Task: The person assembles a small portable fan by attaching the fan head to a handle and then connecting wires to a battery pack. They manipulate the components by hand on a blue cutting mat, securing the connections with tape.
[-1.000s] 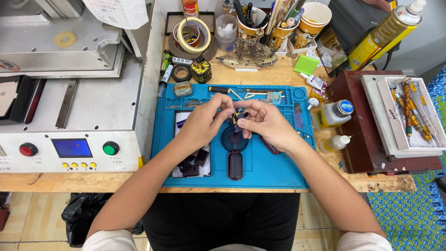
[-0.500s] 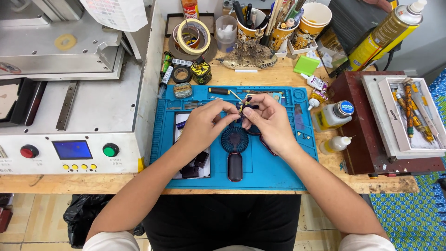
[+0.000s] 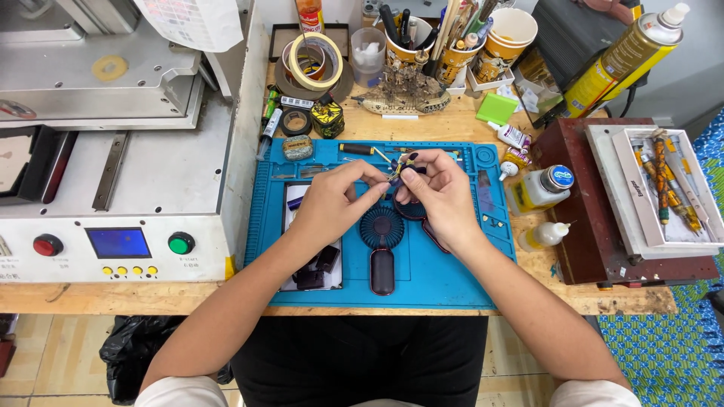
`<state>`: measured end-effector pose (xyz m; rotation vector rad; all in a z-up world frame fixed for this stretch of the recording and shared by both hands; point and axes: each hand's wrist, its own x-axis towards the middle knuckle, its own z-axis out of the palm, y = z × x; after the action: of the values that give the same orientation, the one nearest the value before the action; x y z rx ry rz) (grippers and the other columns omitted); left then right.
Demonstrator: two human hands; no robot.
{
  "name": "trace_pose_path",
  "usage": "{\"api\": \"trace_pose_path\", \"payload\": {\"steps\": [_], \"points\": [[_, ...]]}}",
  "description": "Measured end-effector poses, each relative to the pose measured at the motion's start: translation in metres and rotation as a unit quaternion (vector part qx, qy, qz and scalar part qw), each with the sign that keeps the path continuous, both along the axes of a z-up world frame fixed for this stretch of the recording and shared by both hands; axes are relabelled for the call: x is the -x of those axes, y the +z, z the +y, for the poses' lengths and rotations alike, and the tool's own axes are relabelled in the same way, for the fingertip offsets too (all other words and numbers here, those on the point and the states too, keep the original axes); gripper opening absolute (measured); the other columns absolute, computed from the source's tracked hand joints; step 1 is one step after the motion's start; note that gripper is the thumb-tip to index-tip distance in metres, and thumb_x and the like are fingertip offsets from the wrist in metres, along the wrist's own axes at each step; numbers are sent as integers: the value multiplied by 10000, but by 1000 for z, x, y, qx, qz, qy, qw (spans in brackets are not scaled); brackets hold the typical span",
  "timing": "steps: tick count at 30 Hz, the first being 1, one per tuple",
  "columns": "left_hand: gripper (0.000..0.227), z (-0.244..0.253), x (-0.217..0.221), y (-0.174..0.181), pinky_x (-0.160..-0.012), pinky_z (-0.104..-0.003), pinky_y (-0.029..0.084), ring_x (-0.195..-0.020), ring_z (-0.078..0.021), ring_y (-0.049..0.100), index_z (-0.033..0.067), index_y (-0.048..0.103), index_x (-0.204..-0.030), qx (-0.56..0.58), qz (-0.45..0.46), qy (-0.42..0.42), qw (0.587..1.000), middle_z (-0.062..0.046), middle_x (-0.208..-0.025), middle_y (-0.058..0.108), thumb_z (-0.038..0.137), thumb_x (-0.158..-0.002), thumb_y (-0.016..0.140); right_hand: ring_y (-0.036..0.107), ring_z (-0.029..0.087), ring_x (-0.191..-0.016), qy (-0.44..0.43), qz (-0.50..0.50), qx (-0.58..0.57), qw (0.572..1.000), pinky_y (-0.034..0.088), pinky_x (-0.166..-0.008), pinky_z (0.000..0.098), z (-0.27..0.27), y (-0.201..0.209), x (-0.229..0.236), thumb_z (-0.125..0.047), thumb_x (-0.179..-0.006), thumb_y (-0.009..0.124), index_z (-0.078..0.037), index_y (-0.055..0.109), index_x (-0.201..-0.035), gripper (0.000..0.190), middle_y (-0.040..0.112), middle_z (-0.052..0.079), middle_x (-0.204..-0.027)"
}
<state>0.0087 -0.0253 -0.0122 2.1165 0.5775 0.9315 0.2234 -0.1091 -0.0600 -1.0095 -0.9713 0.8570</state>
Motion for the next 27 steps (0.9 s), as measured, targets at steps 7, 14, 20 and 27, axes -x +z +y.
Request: {"api": "trace_pose_path", "payload": {"steps": [7, 14, 20, 27], "points": [[115, -4, -2, 4, -564, -359, 553, -603, -197, 695, 182, 797, -1201, -75, 17, -5, 997, -23, -1039, 802, 128, -1100, 786, 794, 179, -758, 12, 80, 13, 997, 702, -698, 271, 2, 1, -1, -65, -1159, 705, 68, 668, -1368, 250, 753, 156, -1079], [122, -4, -6, -1, -932, -413, 648, -1104, -311, 794, 136, 793, -1250, -290, -31, -52, 955, -46, -1207, 779, 114, -1163, 710, 768, 150, -729, 22, 115, 11, 993, 674, -675, 247, 1, 8, -2, -80, -1157, 708, 40, 665, -1363, 242, 747, 130, -1106], [112, 1, -4, -5, -1073, -527, 615, -1169, -375, 780, 106, 762, -1259, -109, -29, -81, 990, -105, -1184, 801, 103, -1165, 702, 676, 113, -676, 98, 182, -34, 978, 595, -622, 239, -5, 9, -4, -94, -1156, 699, 42, 652, -1394, 278, 722, 126, -1104], [86, 3, 10, 9, -742, -380, 636, -680, -229, 811, 85, 727, -1196, 80, 1, -137, 987, -106, -837, 845, 42, -1148, 670, 723, 174, -587, 220, 47, -11, 974, 625, -547, 309, -3, -9, -16, 40, -1013, 811, 87, 688, -1363, 374, 787, 242, -1092]]}}
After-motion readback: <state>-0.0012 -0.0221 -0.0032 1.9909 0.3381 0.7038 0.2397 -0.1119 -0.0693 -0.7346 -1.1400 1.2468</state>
